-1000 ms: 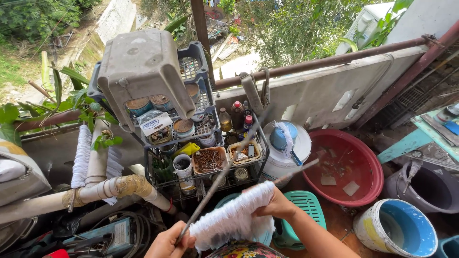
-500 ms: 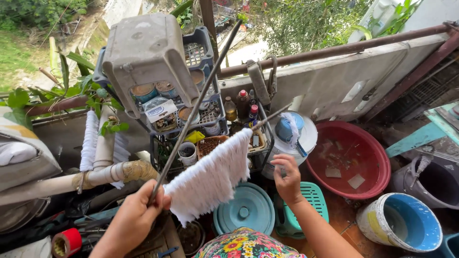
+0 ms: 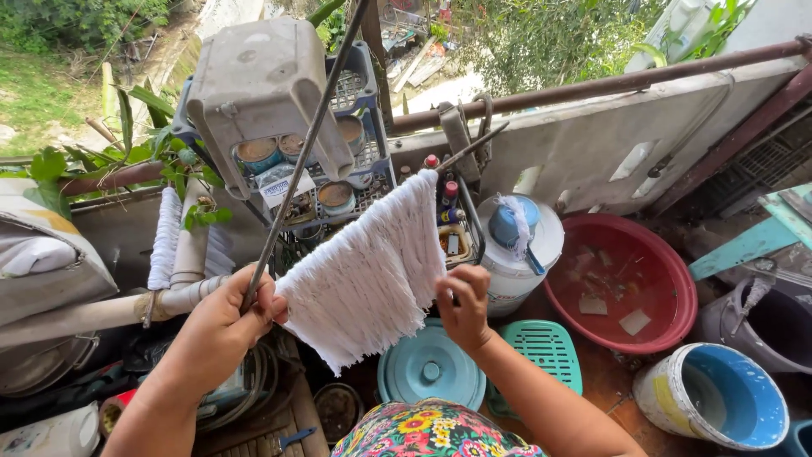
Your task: The person untangles a large bundle of white cotton wicks and then ties individual wicks into loops at a workstation.
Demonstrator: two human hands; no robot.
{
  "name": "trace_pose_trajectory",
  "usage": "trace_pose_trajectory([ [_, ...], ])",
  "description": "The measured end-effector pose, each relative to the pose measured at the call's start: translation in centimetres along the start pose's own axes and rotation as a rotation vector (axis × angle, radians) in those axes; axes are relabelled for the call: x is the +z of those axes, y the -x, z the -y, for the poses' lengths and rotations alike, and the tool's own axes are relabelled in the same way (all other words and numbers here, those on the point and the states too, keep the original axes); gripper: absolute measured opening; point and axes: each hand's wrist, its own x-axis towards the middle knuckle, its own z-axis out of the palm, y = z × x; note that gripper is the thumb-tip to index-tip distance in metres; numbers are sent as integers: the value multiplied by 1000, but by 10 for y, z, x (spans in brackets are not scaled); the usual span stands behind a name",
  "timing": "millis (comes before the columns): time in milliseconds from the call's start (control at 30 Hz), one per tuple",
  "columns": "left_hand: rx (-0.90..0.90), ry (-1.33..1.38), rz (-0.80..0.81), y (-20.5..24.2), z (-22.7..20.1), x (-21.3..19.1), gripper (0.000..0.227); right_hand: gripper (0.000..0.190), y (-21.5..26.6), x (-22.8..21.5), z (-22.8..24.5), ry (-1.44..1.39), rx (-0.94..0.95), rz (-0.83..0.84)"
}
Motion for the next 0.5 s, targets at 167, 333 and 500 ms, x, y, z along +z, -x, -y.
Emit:
trace_pose_trajectory([
  [167,54,13,66,6,-1,13,21,22,-44,6,-7,16,76,-85],
  [333,22,11,33,0,5,11,18,16,-46,-4,-7,-172,47,-54],
  [500,-23,66,70,6,-8,9,21,23,39,-12,-60,166,29,611],
])
